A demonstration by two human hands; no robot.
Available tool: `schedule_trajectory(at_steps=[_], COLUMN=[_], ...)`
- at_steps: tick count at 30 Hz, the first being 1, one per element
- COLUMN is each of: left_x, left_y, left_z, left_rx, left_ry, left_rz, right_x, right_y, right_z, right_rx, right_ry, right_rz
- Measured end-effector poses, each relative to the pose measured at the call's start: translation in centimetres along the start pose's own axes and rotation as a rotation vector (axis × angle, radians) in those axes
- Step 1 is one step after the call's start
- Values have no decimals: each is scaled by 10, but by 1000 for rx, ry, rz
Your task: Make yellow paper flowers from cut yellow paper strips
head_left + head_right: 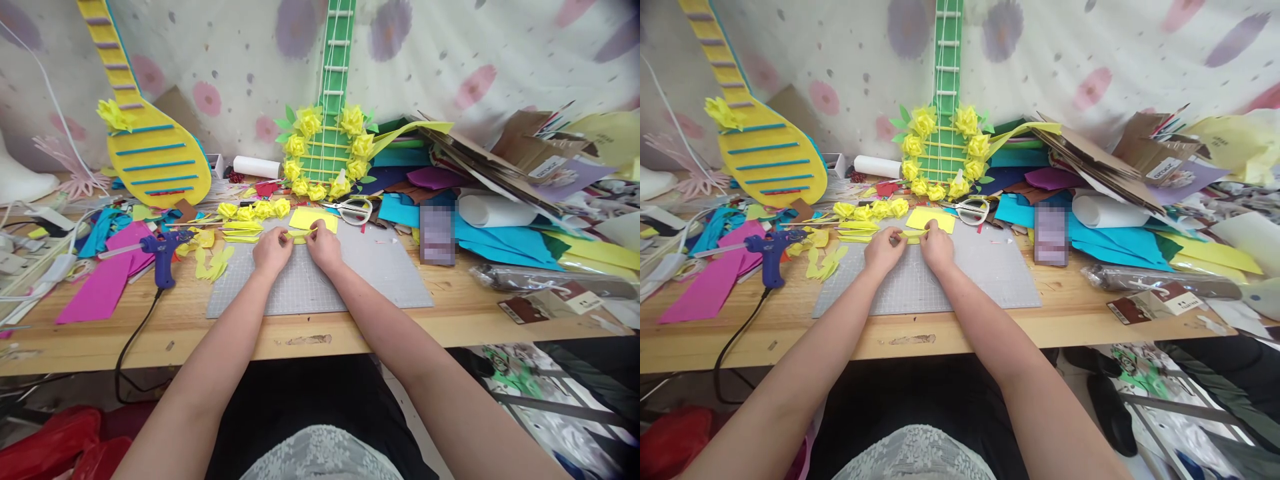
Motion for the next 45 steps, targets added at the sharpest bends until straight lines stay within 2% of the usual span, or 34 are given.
schedule_trajectory(at_steps=[7, 21, 34, 45], left_x=[0, -2, -2, -6], left_y=[0, 1, 5, 15], left_z=[0, 1, -1, -2], left_rx=[15, 13, 8, -105], left_ry=[4, 9, -21, -24], left_rz=[31, 64, 112, 215], right_x=[-3, -1, -1, -3], right_y=[3, -4, -11, -15], right_z=[-1, -2, -4, -5], right_rx=[43, -16, 64, 126], right_ry=[-58, -29, -28, -24], right_rz=[87, -159, -206, -269])
Point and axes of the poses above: each hand's wrist, its own z-axis towards the middle knuckle, its own x-axis out of the back of the hand, y = z × x, the point moved 9 cm from there along z, towards the middle knuckle, and after that the axes turned 2 degrees about z, right-handed, at the moved point
